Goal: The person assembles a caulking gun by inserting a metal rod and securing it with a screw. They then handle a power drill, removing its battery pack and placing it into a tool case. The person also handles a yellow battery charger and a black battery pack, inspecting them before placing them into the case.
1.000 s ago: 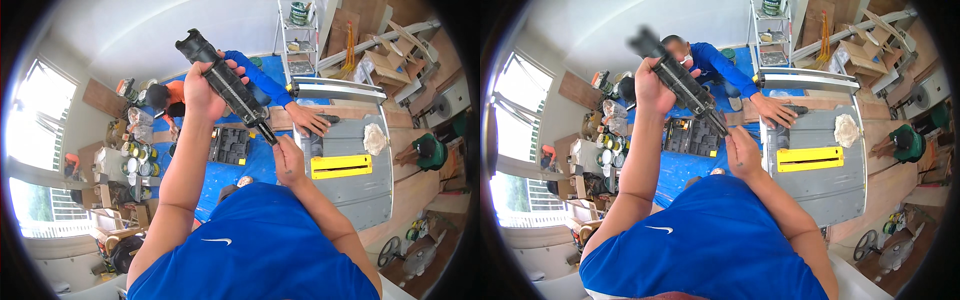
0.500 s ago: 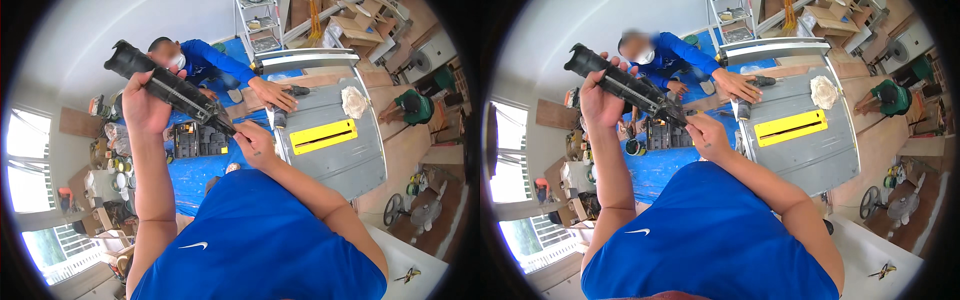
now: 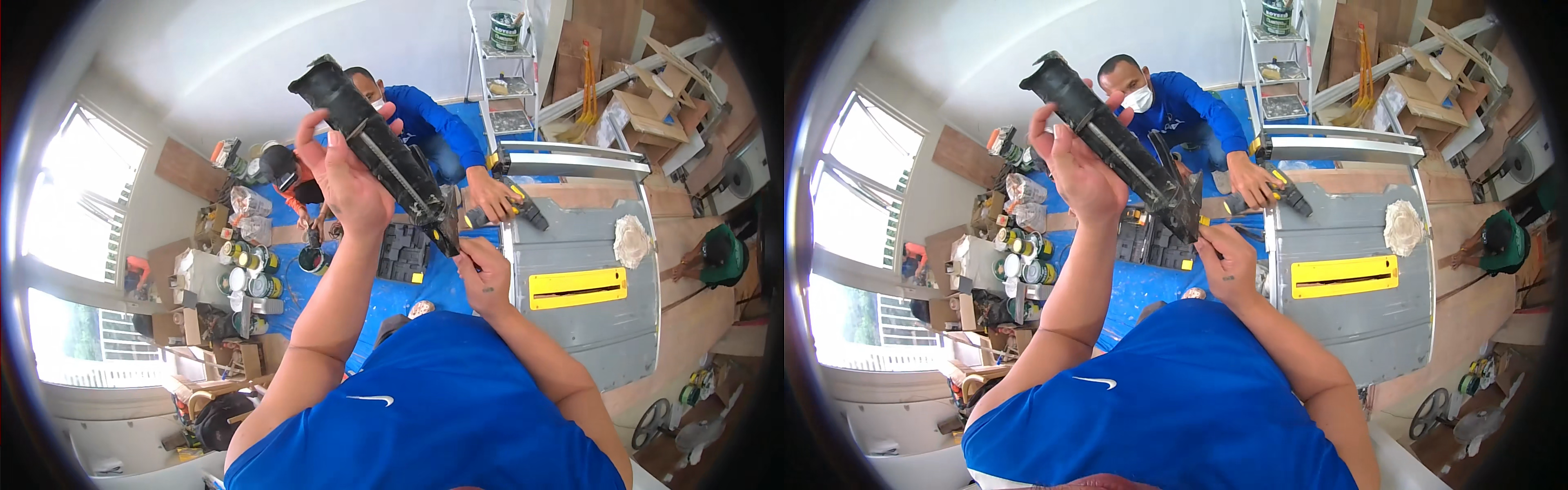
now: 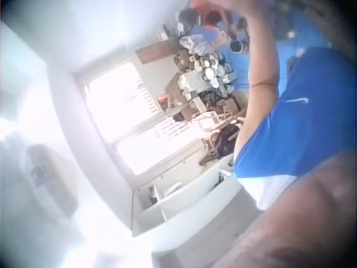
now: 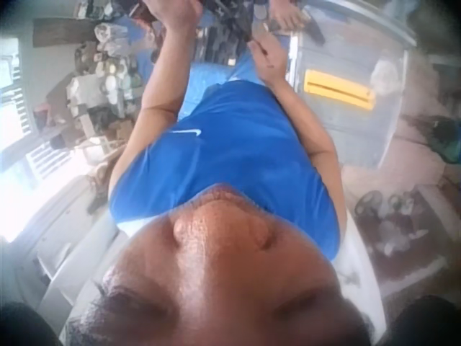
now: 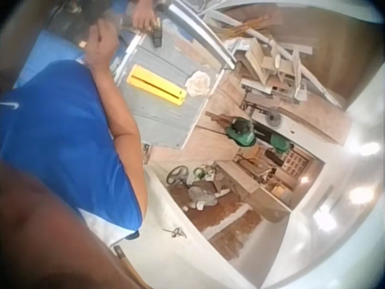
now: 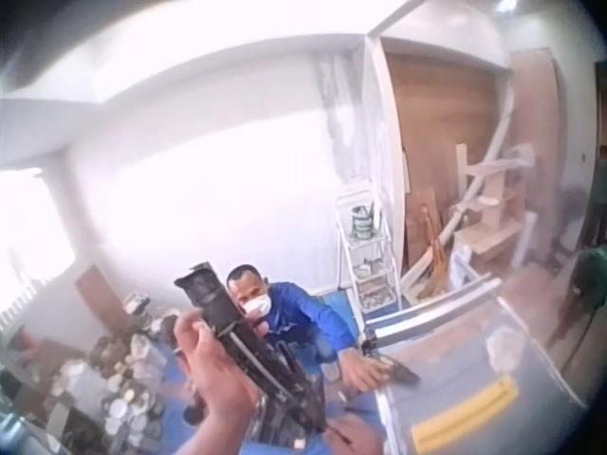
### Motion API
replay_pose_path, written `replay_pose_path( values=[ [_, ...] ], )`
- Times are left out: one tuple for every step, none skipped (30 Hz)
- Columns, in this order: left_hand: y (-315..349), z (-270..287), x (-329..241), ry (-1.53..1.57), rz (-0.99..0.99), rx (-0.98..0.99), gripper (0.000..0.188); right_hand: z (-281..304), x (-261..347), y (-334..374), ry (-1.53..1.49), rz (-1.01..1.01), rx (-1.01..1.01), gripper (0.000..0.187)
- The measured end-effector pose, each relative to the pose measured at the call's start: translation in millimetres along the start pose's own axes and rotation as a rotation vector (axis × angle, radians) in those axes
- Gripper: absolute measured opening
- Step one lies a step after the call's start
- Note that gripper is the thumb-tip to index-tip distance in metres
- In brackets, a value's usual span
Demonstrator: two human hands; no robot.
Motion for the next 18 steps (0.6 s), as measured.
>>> replay_pose_path(
  values=[
    [-0.5,1.9,3.3,-0.036,0.014,0.033,0.032,-0.1,0.1,0.1,0.002,0.007,-0.003,0.020],
    [-0.2,3.9,6.6,-0.073,0.030,0.066,0.032,0.0,0.2,0.1,0.002,0.010,-0.007,0.020],
    [0.3,5.2,10.6,-0.039,0.064,0.087,0.034,1.2,2.4,-1.0,0.017,0.026,-0.014,0.020],
    [0.3,6.3,12.4,-0.033,0.075,0.079,0.034,3.0,5.3,-2.3,0.032,0.041,-0.021,0.020],
    [0.5,8.0,13.6,-0.031,0.086,0.071,0.033,3.2,7.6,-2.9,0.043,0.055,-0.027,0.019],
    [0.7,9.0,14.7,-0.029,0.097,0.063,0.033,3.1,9.6,-3.6,0.043,0.067,-0.032,0.020],
    [0.7,9.3,14.4,-0.026,0.090,0.058,0.033,3.1,11.4,-4.3,0.044,0.079,-0.037,0.020],
    [0.8,10.0,13.4,-0.023,0.081,0.051,0.033,3.0,13.0,-4.7,0.044,0.091,-0.041,0.020],
    [0.9,10.6,12.5,-0.021,0.073,0.045,0.033,3.0,13.1,-5.0,0.048,0.088,-0.041,0.020],
    [1.4,11.7,12.5,-0.015,0.064,0.058,0.033,3.2,13.1,-5.0,0.052,0.085,-0.040,0.020],
    [1.4,13.8,13.2,-0.008,0.055,0.072,0.033,3.6,13.3,-5.5,0.056,0.083,-0.040,0.020],
    [1.5,14.7,13.5,-0.002,0.046,0.085,0.032,4.2,12.6,-5.6,0.061,0.085,-0.041,0.020],
    [1.9,14.7,12.5,-0.003,0.033,0.089,0.032,4.8,11.0,-5.5,0.066,0.087,-0.041,0.020],
    [3.1,14.7,11.7,-0.005,0.020,0.093,0.032,5.1,10.0,-5.8,0.071,0.089,-0.041,0.020],
    [3.5,14.4,11.1,-0.006,0.007,0.097,0.032,5.5,10.7,-6.4,0.067,0.094,-0.039,0.021],
    [3.1,14.3,10.5,-0.017,-0.014,0.084,0.031,5.9,12.8,-7.4,0.063,0.100,-0.037,0.021],
    [2.7,13.4,10.0,-0.027,-0.034,0.070,0.030,6.0,14.4,-7.8,0.059,0.105,-0.036,0.021],
    [2.2,13.3,9.1,-0.037,-0.055,0.057,0.029,5.9,14.4,-7.7,0.056,0.107,-0.038,0.021]
  ],
)
Point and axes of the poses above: each hand's wrist, its own y-axis away from the middle knuckle, its own z-axis out of the back of the hand, x = y × z, the point moved 7 cm from there along -y, towards the middle knuckle, and after that the axes turned 6 degrees about -z, right-handed, at the moved point
